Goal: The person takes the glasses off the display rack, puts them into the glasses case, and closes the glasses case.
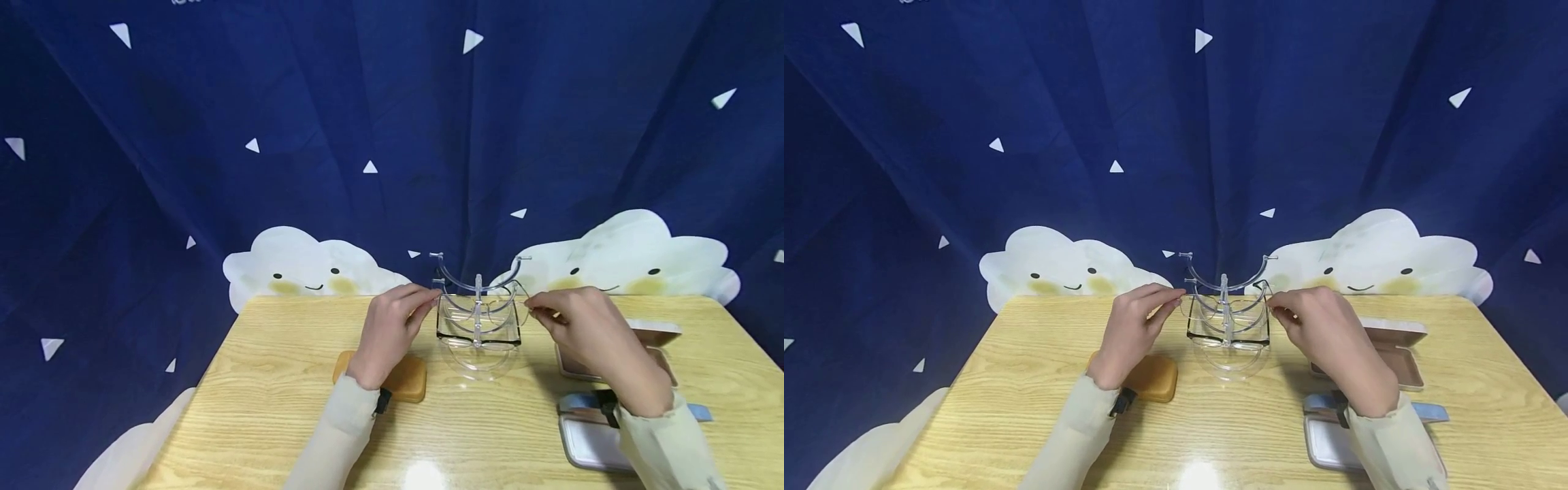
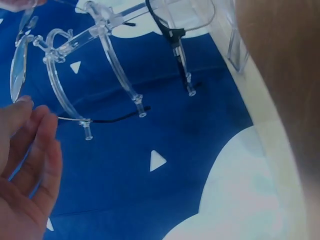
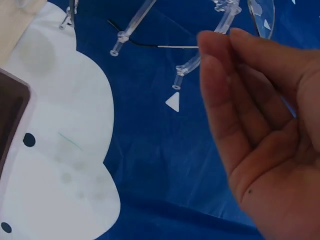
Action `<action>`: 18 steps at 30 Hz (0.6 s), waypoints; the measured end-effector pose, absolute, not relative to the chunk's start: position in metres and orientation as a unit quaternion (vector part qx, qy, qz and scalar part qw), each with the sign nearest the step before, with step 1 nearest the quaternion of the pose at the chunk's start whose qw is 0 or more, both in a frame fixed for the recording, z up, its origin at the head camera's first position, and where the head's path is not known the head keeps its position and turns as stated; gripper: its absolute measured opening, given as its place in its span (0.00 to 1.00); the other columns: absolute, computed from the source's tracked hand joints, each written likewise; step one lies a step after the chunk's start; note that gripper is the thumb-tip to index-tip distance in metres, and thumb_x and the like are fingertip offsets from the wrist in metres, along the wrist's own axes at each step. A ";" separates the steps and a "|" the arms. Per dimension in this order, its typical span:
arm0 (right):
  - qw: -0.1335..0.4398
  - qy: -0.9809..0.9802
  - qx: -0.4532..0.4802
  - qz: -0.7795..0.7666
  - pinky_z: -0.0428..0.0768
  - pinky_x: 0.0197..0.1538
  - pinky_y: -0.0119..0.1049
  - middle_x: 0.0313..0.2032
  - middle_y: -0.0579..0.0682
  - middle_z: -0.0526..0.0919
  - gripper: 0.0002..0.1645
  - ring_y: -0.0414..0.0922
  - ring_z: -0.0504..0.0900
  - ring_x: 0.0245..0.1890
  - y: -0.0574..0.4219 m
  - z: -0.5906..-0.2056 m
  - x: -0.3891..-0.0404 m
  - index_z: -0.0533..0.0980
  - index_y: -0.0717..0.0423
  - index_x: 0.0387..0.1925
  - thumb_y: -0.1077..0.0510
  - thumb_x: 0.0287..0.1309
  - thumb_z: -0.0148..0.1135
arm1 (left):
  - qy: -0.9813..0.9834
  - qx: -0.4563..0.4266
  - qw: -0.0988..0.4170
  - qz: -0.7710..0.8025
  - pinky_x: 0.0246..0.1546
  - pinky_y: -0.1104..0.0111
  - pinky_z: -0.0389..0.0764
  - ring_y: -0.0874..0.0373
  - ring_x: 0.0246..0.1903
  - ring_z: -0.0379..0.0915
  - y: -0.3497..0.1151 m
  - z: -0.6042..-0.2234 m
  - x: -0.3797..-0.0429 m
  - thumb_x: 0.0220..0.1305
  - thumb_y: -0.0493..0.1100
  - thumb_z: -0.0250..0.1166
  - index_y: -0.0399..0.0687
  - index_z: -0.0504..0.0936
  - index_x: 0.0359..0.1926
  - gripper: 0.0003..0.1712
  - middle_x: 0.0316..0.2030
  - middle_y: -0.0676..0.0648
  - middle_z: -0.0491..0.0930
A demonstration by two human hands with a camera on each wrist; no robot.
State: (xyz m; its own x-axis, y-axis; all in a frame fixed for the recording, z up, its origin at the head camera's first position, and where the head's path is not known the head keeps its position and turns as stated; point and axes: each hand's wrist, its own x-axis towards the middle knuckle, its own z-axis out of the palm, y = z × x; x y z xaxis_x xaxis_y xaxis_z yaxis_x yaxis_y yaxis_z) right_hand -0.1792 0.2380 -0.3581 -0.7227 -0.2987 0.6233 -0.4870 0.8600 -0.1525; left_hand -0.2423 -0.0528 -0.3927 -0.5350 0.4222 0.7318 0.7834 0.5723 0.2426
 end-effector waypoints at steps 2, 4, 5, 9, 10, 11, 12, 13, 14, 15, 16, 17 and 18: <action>0.324 -0.907 0.216 0.159 0.84 0.30 0.48 0.29 0.48 0.92 0.13 0.46 0.89 0.24 0.236 -0.356 -0.177 0.90 0.51 0.33 0.69 0.46 0.79 | -0.824 -0.364 0.337 -0.274 0.37 0.72 0.86 0.62 0.36 0.87 -0.054 -0.390 -0.240 0.67 0.39 0.71 0.47 0.92 0.47 0.09 0.39 0.53 0.90; 0.342 -0.899 0.221 0.162 0.84 0.30 0.48 0.30 0.49 0.93 0.14 0.47 0.89 0.25 0.235 -0.353 -0.174 0.90 0.52 0.34 0.70 0.45 0.79 | -0.818 -0.365 0.358 -0.264 0.37 0.73 0.86 0.62 0.36 0.87 -0.055 -0.387 -0.238 0.65 0.38 0.73 0.47 0.92 0.47 0.10 0.38 0.52 0.90; 0.350 -0.895 0.224 0.163 0.84 0.29 0.46 0.30 0.49 0.93 0.14 0.46 0.89 0.25 0.235 -0.352 -0.172 0.90 0.52 0.34 0.70 0.44 0.79 | -0.814 -0.367 0.368 -0.261 0.37 0.73 0.86 0.62 0.35 0.87 -0.055 -0.386 -0.236 0.64 0.37 0.73 0.47 0.92 0.46 0.10 0.38 0.52 0.89; 0.385 -0.876 0.245 0.159 0.81 0.27 0.39 0.29 0.47 0.92 0.15 0.43 0.86 0.23 0.237 -0.348 -0.164 0.90 0.54 0.35 0.70 0.43 0.79 | -0.797 -0.378 0.399 -0.249 0.38 0.73 0.86 0.61 0.35 0.87 -0.057 -0.379 -0.231 0.65 0.38 0.73 0.46 0.92 0.46 0.09 0.38 0.52 0.89; 0.391 -0.872 0.249 0.157 0.80 0.27 0.38 0.29 0.47 0.92 0.14 0.42 0.85 0.22 0.239 -0.347 -0.162 0.90 0.55 0.35 0.69 0.44 0.78 | -0.794 -0.382 0.404 -0.245 0.38 0.73 0.86 0.61 0.36 0.87 -0.057 -0.378 -0.229 0.66 0.39 0.73 0.46 0.92 0.45 0.08 0.38 0.51 0.89; 0.396 -0.869 0.253 0.156 0.80 0.27 0.38 0.28 0.47 0.92 0.07 0.42 0.85 0.22 0.240 -0.346 -0.160 0.89 0.55 0.35 0.65 0.53 0.76 | -0.791 -0.387 0.408 -0.241 0.38 0.73 0.86 0.61 0.35 0.87 -0.057 -0.376 -0.228 0.66 0.39 0.73 0.46 0.92 0.45 0.08 0.38 0.52 0.89; 0.400 -0.866 0.257 0.155 0.80 0.27 0.37 0.28 0.47 0.91 0.03 0.42 0.84 0.22 0.241 -0.346 -0.158 0.89 0.55 0.35 0.60 0.61 0.73 | -0.788 -0.391 0.412 -0.237 0.38 0.73 0.86 0.61 0.35 0.87 -0.057 -0.374 -0.227 0.67 0.40 0.72 0.47 0.92 0.45 0.08 0.38 0.52 0.89; 0.399 -0.865 0.258 0.158 0.79 0.27 0.36 0.28 0.46 0.91 0.07 0.41 0.84 0.23 0.242 -0.345 -0.156 0.89 0.55 0.35 0.57 0.66 0.70 | -0.785 -0.396 0.417 -0.231 0.38 0.73 0.86 0.61 0.34 0.87 -0.057 -0.373 -0.225 0.67 0.40 0.72 0.48 0.92 0.45 0.07 0.38 0.52 0.89; 0.400 -0.864 0.260 0.159 0.79 0.28 0.35 0.28 0.47 0.91 0.15 0.41 0.84 0.23 0.243 -0.344 -0.154 0.89 0.55 0.35 0.51 0.72 0.65 | -0.781 -0.401 0.422 -0.227 0.38 0.73 0.86 0.61 0.34 0.87 -0.058 -0.371 -0.224 0.66 0.40 0.72 0.48 0.92 0.44 0.07 0.38 0.52 0.89; 0.400 -0.863 0.261 0.161 0.79 0.28 0.34 0.28 0.47 0.91 0.24 0.42 0.84 0.23 0.243 -0.343 -0.152 0.89 0.55 0.34 0.45 0.76 0.58 | -0.777 -0.406 0.426 -0.224 0.38 0.73 0.87 0.61 0.34 0.87 -0.058 -0.369 -0.222 0.66 0.40 0.73 0.49 0.92 0.43 0.07 0.37 0.52 0.89; 0.399 -0.863 0.261 0.163 0.79 0.28 0.33 0.28 0.47 0.91 0.31 0.41 0.84 0.23 0.244 -0.342 -0.149 0.89 0.55 0.34 0.40 0.78 0.52 | -0.772 -0.411 0.431 -0.219 0.39 0.72 0.87 0.61 0.34 0.87 -0.058 -0.367 -0.220 0.66 0.39 0.73 0.49 0.92 0.43 0.06 0.37 0.52 0.89; 0.396 -0.864 0.261 0.168 0.79 0.28 0.30 0.28 0.46 0.91 0.37 0.41 0.84 0.23 0.244 -0.341 -0.147 0.89 0.54 0.34 0.35 0.78 0.45 | -0.767 -0.417 0.437 -0.215 0.40 0.72 0.87 0.61 0.34 0.87 -0.059 -0.366 -0.218 0.65 0.39 0.73 0.50 0.92 0.43 0.06 0.37 0.52 0.89; 0.394 -0.865 0.260 0.173 0.79 0.28 0.28 0.28 0.46 0.91 0.37 0.40 0.85 0.24 0.244 -0.340 -0.144 0.89 0.54 0.33 0.34 0.78 0.45 | -0.762 -0.423 0.442 -0.210 0.40 0.73 0.88 0.61 0.34 0.87 -0.059 -0.364 -0.215 0.65 0.38 0.73 0.50 0.92 0.42 0.06 0.37 0.52 0.89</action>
State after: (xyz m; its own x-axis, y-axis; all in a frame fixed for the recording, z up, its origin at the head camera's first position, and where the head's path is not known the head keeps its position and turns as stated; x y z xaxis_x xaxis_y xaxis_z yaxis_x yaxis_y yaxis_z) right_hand -0.1439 0.2444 -0.3402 -0.5546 -0.3134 0.7708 -0.5852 0.8054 -0.0936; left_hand -0.2155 -0.0594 -0.3641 -0.2506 0.4593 0.8522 0.8312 0.5534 -0.0539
